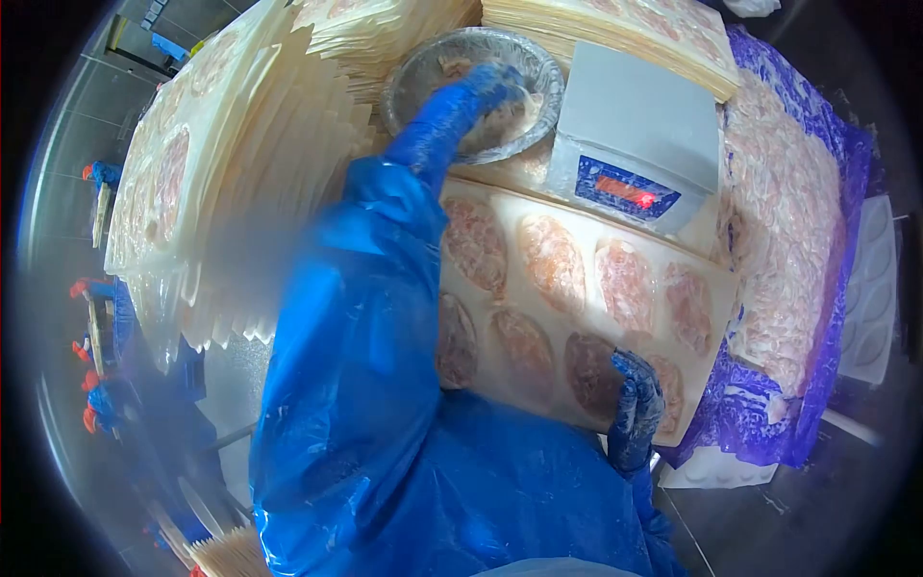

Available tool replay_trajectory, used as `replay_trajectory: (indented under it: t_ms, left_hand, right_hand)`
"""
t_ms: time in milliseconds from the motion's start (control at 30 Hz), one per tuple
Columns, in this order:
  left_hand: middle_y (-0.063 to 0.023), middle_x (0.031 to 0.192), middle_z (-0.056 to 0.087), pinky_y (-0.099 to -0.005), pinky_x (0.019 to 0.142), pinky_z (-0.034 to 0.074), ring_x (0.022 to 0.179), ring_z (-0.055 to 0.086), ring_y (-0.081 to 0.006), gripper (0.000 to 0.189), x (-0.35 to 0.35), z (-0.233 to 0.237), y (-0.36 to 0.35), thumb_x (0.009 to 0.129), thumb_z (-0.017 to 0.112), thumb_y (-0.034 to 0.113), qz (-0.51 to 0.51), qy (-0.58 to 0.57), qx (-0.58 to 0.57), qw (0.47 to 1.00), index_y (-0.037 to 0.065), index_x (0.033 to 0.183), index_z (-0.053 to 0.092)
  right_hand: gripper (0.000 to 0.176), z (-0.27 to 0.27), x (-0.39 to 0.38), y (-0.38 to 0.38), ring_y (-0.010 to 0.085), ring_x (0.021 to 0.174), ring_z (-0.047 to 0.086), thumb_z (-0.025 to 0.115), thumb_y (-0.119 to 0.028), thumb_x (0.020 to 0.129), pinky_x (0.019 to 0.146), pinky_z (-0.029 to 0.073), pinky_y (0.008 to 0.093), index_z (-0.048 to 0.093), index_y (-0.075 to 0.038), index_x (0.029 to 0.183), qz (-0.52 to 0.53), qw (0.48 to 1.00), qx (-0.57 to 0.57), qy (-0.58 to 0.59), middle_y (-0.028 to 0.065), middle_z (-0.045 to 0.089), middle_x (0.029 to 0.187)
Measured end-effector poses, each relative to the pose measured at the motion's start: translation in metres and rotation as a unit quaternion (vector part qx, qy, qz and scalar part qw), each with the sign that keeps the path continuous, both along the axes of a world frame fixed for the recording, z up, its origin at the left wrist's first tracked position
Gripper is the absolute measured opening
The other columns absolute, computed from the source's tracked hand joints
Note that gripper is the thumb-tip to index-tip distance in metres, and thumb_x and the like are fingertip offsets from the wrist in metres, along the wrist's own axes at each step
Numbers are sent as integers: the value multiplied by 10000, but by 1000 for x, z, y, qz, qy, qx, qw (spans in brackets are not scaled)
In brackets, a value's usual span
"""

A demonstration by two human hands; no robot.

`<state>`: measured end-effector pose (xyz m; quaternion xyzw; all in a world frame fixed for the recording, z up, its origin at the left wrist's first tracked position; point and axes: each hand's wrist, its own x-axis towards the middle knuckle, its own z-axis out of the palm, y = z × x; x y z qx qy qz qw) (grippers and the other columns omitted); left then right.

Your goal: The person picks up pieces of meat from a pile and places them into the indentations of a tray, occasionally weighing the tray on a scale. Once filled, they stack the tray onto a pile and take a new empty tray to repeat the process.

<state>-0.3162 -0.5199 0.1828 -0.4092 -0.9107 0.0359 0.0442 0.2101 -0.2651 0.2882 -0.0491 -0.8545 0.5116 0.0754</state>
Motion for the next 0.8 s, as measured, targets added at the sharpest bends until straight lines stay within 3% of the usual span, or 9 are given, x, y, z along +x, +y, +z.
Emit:
replay_trajectory:
  t_ms: [100,133,167,200,267,400,467,700,800]
  left_hand:
    - [-99,1276,670,-381,1023,467,1142,640,-281,376,10,50,-34,905,653,376,51,-114,113,986,161,1209,705]
    - [-78,1292,648,-356,978,510,1115,645,-248,368,35,84,-37,944,639,293,125,-291,264,911,111,1264,653]
    - [-58,1308,626,-331,932,553,1088,650,-216,368,53,103,-38,983,624,209,191,-448,400,776,62,1319,600]
    - [-58,1308,626,-331,932,553,1088,650,-216,368,61,107,-41,983,624,209,193,-446,401,777,62,1319,600]
    - [-98,1303,611,-318,939,552,1112,621,-189,415,71,111,-48,1003,613,233,116,-574,575,571,-1,1342,564]
    - [-113,1300,620,-338,966,538,1134,605,-200,420,78,100,-54,996,628,220,81,-566,579,581,18,1357,555]
    - [-105,1280,631,-326,968,526,1118,611,-199,395,94,102,-52,988,630,203,137,-458,511,715,30,1339,579]
    - [-63,1132,680,-293,873,529,1009,627,-157,266,154,136,-45,937,659,167,122,-440,570,683,46,1172,684]
    - [-49,1056,696,-291,833,531,953,639,-150,202,198,143,-34,928,663,163,91,-442,536,714,38,1080,710]
  right_hand:
    - [280,-3,2,3,311,1161,597,463,-126,1022,1054,412,405,670,15,1148,-11,999,-34,-9,165,667,1187]
    - [280,-5,2,4,311,1161,597,463,-126,1022,1054,412,405,670,15,1148,-10,999,-37,-8,165,667,1187]
    - [291,-7,1,4,321,1146,608,479,-182,1024,1037,429,416,676,-6,1146,-7,1000,-30,-5,162,677,1182]
    - [307,-7,0,3,331,1130,619,495,-239,1025,1020,446,428,683,-27,1144,-4,1000,-23,-2,159,687,1176]
    - [316,-6,-4,0,333,1126,621,494,-253,1026,1017,448,430,684,-28,1142,14,1000,-19,5,159,688,1172]
    - [342,-3,-6,-2,339,1115,627,491,-291,1027,1011,453,437,686,-34,1140,45,999,-7,22,160,694,1152]
    - [343,-4,-4,-2,339,1113,628,494,-295,1026,1010,454,439,686,-35,1140,52,998,-9,21,162,696,1147]
    - [310,-10,9,-2,342,1083,642,504,-238,1001,980,479,433,693,-23,1119,60,997,-7,41,175,694,1144]
    - [296,-11,-5,-4,317,1079,649,505,-193,984,964,490,420,699,-16,1119,68,996,5,56,182,697,1145]
